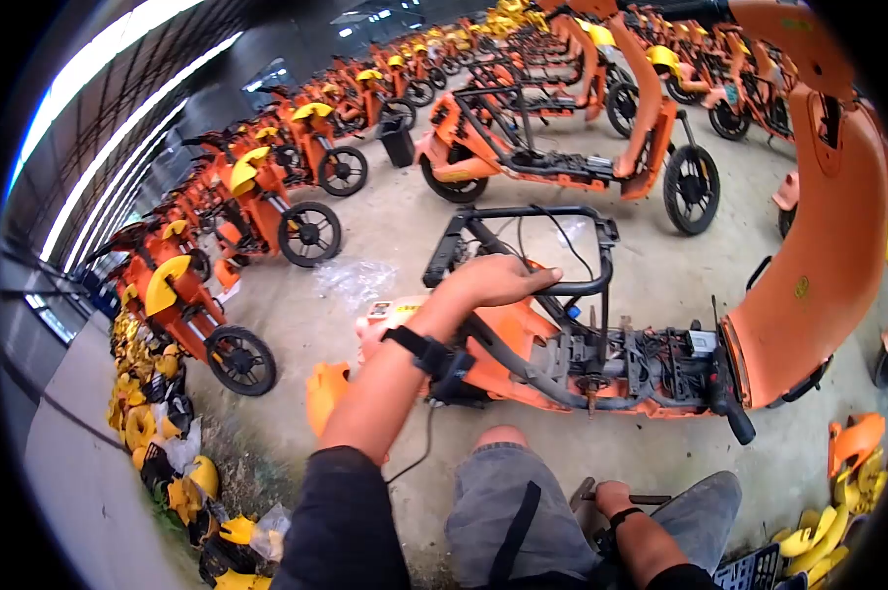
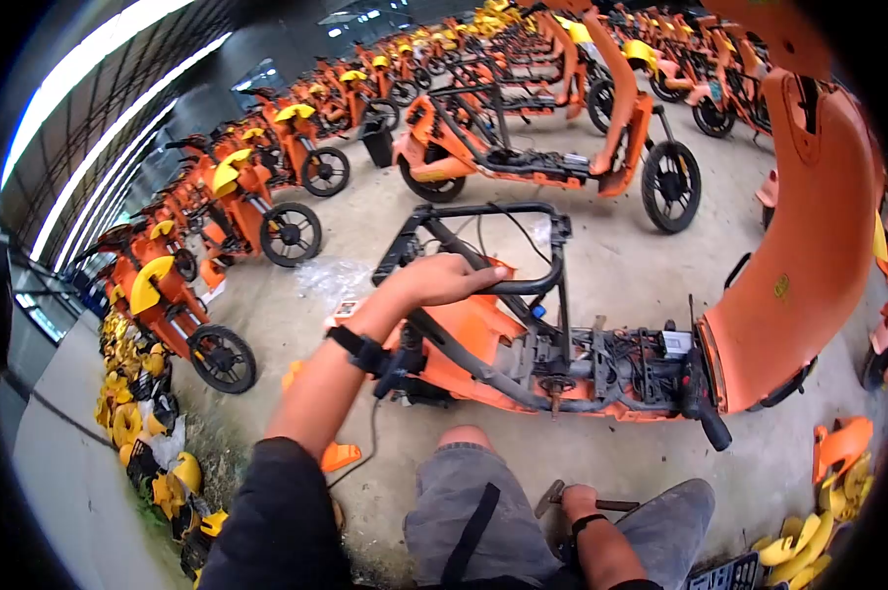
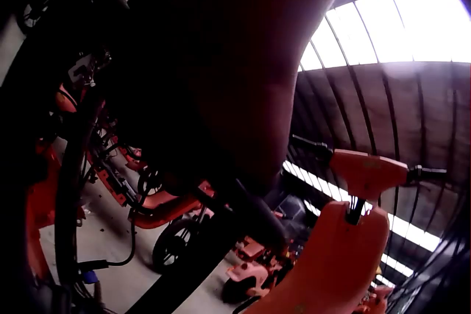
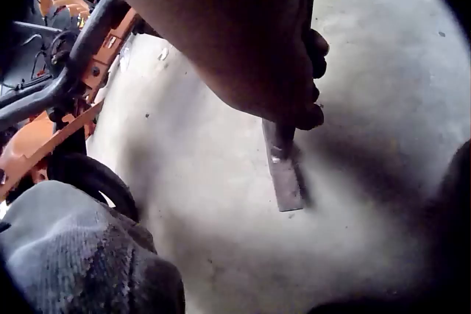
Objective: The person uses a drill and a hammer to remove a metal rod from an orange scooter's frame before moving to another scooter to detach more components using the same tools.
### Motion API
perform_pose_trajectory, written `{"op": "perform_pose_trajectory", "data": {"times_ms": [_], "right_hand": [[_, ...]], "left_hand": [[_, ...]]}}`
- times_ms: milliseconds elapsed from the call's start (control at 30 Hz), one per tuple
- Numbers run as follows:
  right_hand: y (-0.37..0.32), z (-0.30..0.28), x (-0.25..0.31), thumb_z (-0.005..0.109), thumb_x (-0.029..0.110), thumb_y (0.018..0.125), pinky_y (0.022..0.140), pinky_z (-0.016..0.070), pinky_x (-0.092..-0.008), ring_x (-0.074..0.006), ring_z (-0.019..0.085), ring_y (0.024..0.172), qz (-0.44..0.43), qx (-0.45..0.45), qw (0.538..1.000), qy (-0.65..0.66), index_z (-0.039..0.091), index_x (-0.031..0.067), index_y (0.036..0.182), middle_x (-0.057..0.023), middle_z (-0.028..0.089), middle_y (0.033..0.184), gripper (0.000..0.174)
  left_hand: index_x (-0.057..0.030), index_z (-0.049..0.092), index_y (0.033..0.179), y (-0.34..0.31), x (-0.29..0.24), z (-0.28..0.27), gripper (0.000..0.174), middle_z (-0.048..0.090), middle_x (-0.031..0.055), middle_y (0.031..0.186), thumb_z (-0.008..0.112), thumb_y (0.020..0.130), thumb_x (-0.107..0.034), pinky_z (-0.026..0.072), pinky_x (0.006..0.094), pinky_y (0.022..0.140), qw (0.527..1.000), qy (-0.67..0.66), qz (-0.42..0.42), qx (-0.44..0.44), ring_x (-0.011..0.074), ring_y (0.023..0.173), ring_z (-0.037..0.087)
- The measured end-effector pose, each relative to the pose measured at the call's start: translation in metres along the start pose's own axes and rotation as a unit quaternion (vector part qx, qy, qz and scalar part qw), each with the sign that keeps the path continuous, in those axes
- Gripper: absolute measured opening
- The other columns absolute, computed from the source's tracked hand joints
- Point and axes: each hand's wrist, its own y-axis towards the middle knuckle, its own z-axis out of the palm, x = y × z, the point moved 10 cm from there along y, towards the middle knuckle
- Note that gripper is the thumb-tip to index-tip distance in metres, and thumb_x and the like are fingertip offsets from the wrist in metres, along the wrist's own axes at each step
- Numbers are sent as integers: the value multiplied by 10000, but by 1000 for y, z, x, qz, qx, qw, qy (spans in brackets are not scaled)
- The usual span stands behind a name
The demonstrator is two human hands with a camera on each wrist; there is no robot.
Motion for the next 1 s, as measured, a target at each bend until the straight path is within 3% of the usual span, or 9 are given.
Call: {"op": "perform_pose_trajectory", "data": {"times_ms": [167,300,433,500,600,667,800,967,1000], "right_hand": [[-9,12,-6,611,211,839,869,538,-399,-279,656,1076,14,71,997,38,722,147,1089,-93,690,1147,281],[-12,11,-20,618,226,829,870,538,-408,-279,661,1060,14,119,991,62,723,123,1058,-120,688,1134,273],[-27,32,-29,646,237,801,779,555,-393,-284,703,905,15,208,966,152,725,70,1005,-120,727,967,275],[-59,9,-31,673,279,784,660,538,-387,-252,692,672,60,266,927,257,700,-12,932,-126,715,796,327],[-86,-15,-25,643,264,819,598,507,-369,-215,651,617,81,294,893,330,688,-6,851,-103,689,733,275],[-98,10,-10,612,253,850,556,475,-354,-196,602,574,105,366,790,481,661,26,782,-74,645,677,242],[-129,-9,-11,591,261,866,548,455,-348,-202,580,567,189,330,706,597,651,47,780,-65,619,648,238],[-169,-56,-22,527,371,900,636,491,-416,-273,638,650,142,281,833,455,672,-42,774,-164,679,730,455],[-185,-80,-25,528,359,910,575,470,-391,-237,602,604,152,274,828,466,652,-28,815,-131,656,711,417]], "left_hand": [[31,618,736,-6,-28,4,669,533,142,590,608,834,-631,409,399,574,985,-32,128,108,245,571,516],[32,545,665,2,-24,12,508,497,142,592,741,800,-418,392,409,553,981,1,118,156,261,564,514],[16,537,662,6,-27,10,408,528,155,645,745,778,-316,400,430,548,967,-15,239,89,334,585,542],[4,553,669,6,-25,10,342,542,159,660,744,756,-266,415,440,568,967,-18,239,84,356,629,560],[-18,595,691,11,-20,16,272,556,148,679,729,760,-244,436,432,614,961,-82,227,136,336,684,574],[-26,622,716,10,-19,15,253,568,153,691,719,769,-253,441,446,610,961,-84,227,135,343,681,583],[-26,653,756,14,-9,17,291,597,157,730,720,758,-308,461,463,629,970,-71,175,153,352,699,605],[-52,688,824,16,-7,19,347,629,147,776,717,738,-386,503,460,690,972,-58,157,165,355,769,634],[-60,694,846,15,-6,17,349,632,143,779,708,744,-393,505,465,697,975,-33,150,162,354,780,637]]}}
